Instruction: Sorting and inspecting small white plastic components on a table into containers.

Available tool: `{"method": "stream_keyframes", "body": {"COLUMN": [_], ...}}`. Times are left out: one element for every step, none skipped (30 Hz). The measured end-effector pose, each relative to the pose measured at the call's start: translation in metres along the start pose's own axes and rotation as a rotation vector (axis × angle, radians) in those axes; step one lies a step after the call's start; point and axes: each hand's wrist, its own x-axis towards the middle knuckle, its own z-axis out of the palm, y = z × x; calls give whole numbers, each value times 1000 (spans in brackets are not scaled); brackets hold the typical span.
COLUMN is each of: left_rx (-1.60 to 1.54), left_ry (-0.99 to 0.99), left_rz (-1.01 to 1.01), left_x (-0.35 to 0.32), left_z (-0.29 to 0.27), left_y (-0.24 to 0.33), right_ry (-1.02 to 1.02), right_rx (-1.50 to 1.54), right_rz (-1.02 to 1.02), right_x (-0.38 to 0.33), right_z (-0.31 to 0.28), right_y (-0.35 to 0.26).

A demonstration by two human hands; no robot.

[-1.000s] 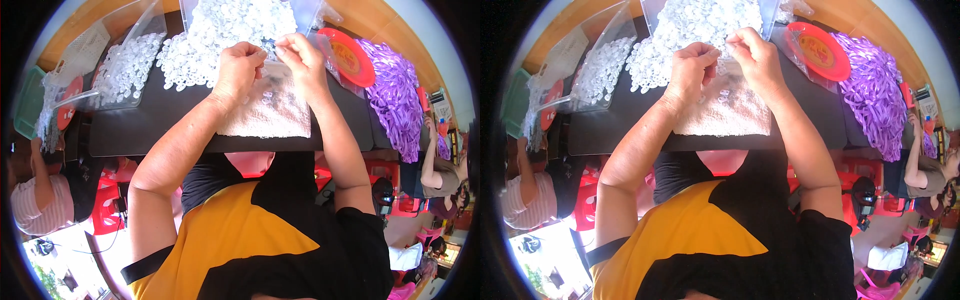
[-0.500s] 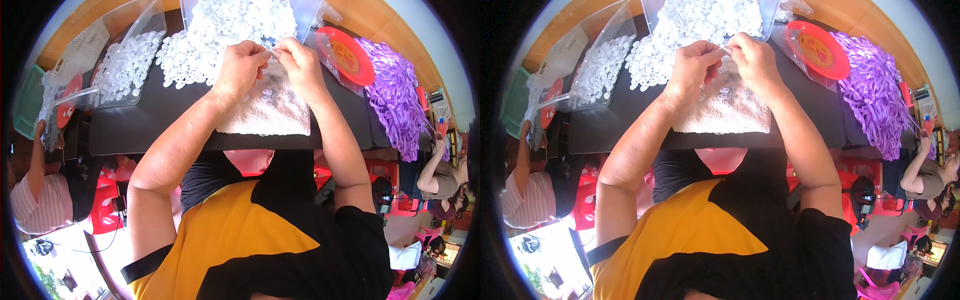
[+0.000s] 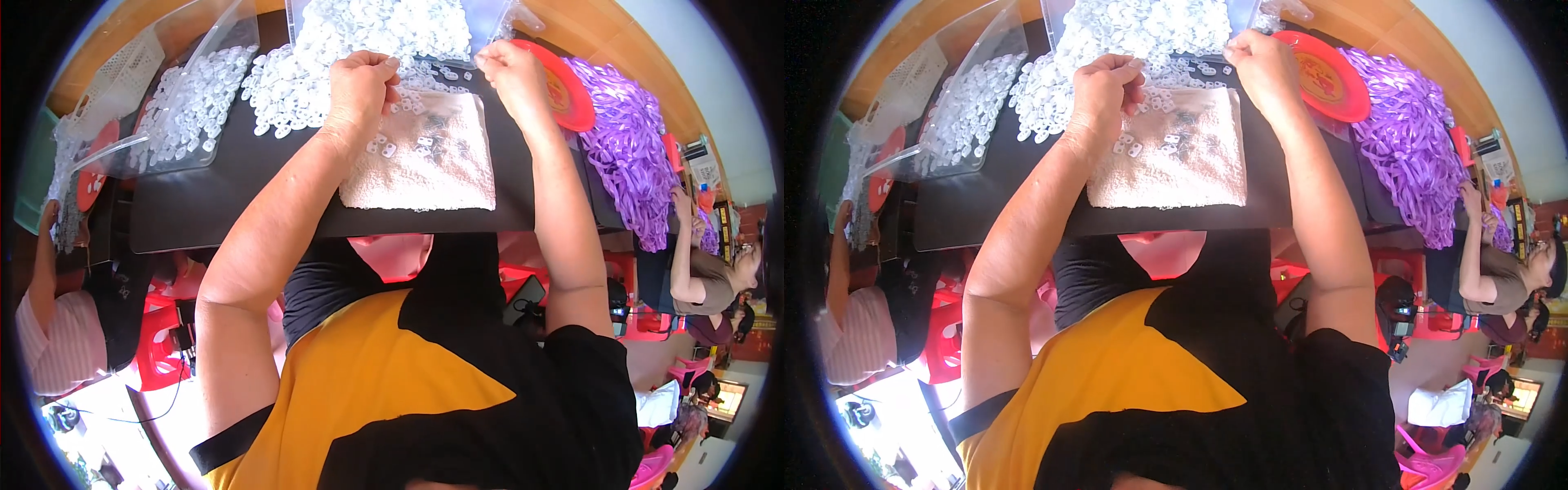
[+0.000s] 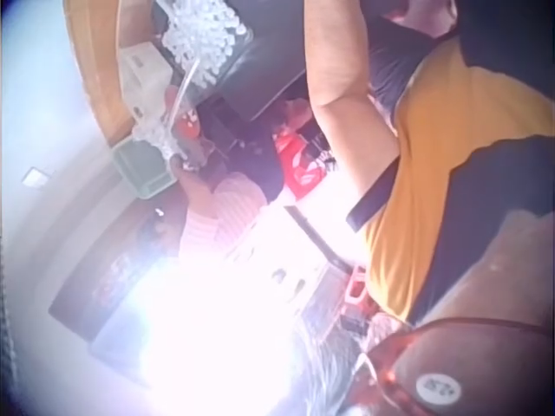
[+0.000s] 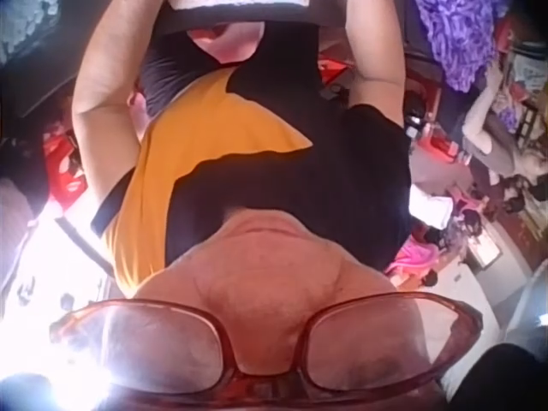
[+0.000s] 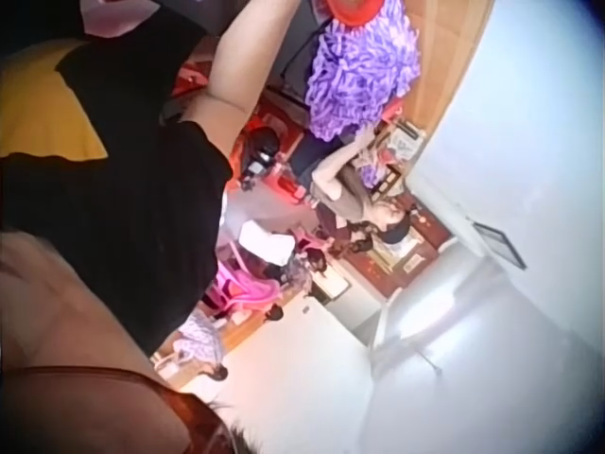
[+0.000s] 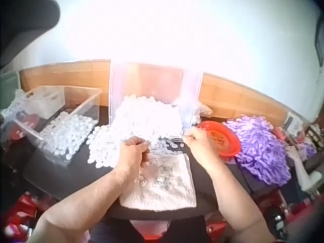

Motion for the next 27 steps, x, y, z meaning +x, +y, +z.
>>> {"method": "stream_keyframes", "body": {"left_rx": [-4,-7,-10,-13,-12,-13,-15,-28,-39,-38,-44,-52,-52,-40,-26,-25,-21,-19,-18,-16,-15,-13,-10,-8,-7,14,34], "left_ry": [0,-10,-23,-24,-33,-45,-47,-38,-24,-20,-22,-30,-31,-40,-43,-40,-43,-47,-46,-50,-55,-55,-56,-59,-62,-71,-76], "left_rz": [0,-9,-18,-18,-14,-9,-7,-6,-7,-7,-6,-3,-1,-13,-27,-27,-28,-29,-28,-29,-31,-31,-25,-20,-21,-21,-19], "left_x": [0,0,-1,-2,-2,-3,-2,-2,-2,-2,-2,-2,-2,-2,-3,-3,-3,-3,-3,-3,-3,-3,-3,-2,-2,-2,-2], "left_z": [0,0,1,1,0,1,2,3,1,-1,-3,-2,-1,0,-1,-2,-2,-1,-1,-1,-1,-1,-1,-1,0,1,1], "left_y": [0,-1,-1,-1,0,1,2,4,5,5,4,5,5,5,5,5,5,6,6,6,6,5,4,4,3,3,2], "right_ry": [-67,-68,-123,-177,-191,-189,-196,-203,-205,-267,-329,-327,-337,-347,-348,-352,-355,-355,-351,-346,-346,-321,-296,-295,-297,-299,-297], "right_rx": [-158,-161,-272,-383,-470,-473,-523,-572,-570,-599,-628,-629,-612,-594,-590,-599,-608,-606,-620,-634,-633,-624,-616,-617,-619,-621,-621], "right_rz": [19,18,-32,-82,-94,-95,-140,-184,-186,-184,-182,-182,-163,-144,-147,-138,-129,-131,-133,-135,-135,-154,-172,-169,-171,-172,-173], "right_x": [1,3,6,8,9,11,13,15,15,15,16,16,17,17,18,18,18,19,20,20,19,18,17,17,17,16,15], "right_z": [-1,1,3,5,7,8,10,12,14,15,17,18,22,24,25,26,28,29,30,31,32,33,34,35,37,37,36], "right_y": [-2,-1,-1,-1,-1,1,3,5,0,-6,-10,-7,-1,3,4,4,4,6,8,10,10,9,9,10,10,12,11]}}
